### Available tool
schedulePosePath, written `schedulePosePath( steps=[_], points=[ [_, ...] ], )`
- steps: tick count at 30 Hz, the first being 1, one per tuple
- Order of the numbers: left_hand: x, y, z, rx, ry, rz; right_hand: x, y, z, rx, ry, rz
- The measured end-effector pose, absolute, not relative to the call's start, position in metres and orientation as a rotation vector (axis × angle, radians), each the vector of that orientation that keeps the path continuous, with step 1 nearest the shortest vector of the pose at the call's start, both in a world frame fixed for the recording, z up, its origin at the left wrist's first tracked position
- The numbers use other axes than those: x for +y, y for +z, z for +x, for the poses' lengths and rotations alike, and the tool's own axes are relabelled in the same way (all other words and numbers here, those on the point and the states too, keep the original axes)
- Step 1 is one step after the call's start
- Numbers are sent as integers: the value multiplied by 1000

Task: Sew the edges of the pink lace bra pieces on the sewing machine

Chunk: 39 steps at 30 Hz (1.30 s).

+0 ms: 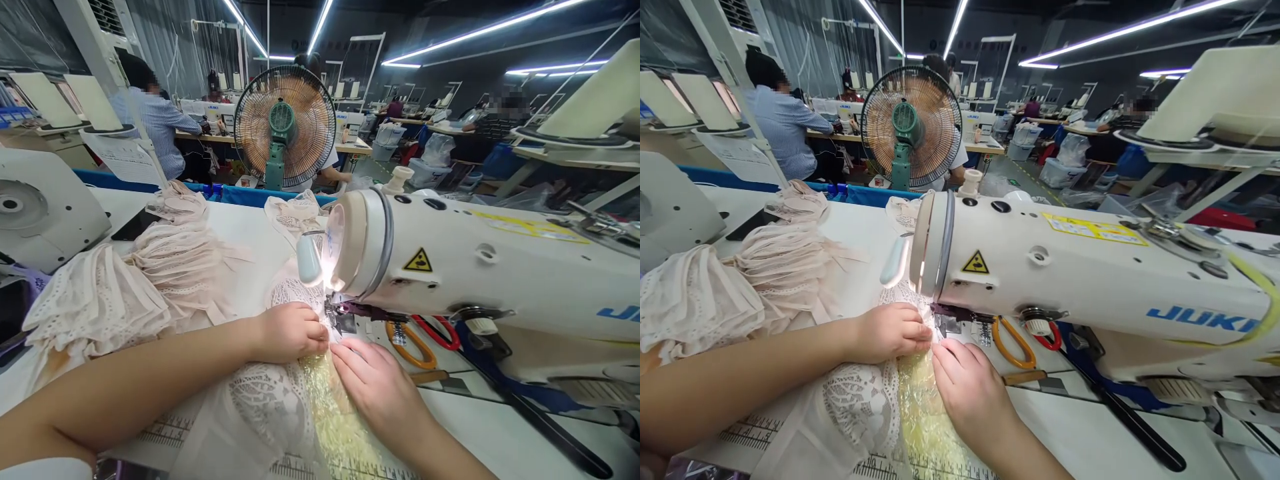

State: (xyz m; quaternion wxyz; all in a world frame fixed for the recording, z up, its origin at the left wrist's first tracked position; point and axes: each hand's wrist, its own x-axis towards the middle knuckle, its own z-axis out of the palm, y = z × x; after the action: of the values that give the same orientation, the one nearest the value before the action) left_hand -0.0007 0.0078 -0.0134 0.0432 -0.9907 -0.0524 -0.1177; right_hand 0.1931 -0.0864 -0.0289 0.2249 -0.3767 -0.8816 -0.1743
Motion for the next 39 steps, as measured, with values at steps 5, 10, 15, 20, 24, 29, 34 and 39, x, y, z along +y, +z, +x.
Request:
schedulePosePath(
  steps=[5,10,15,20,24,29,34,39],
  points=[
    [18,-11,-1,-203,-361,-3051,-87,-27,193,-2410,-477,-1053],
    [28,-12,-1,-273,-357,-3000,-88,-29,194,-2408,-449,-1056],
    [37,-12,0,-319,-264,-2967,-87,-31,194,-2389,-417,-1058],
    [45,-13,1,-441,-254,-2998,-87,-32,196,-2386,-395,-1068],
    [48,-10,2,-632,-303,-3038,-87,-36,196,-2387,-364,-1080],
    [27,20,-1,-872,-434,-3017,-90,-34,199,-2368,-327,-1108],
    [-6,36,-5,-412,-1,-3224,-106,-16,206,-2357,-156,-1134],
    [-5,31,-8,-706,-13,-3534,-138,-16,192,-2207,189,-1276]
  ],
)
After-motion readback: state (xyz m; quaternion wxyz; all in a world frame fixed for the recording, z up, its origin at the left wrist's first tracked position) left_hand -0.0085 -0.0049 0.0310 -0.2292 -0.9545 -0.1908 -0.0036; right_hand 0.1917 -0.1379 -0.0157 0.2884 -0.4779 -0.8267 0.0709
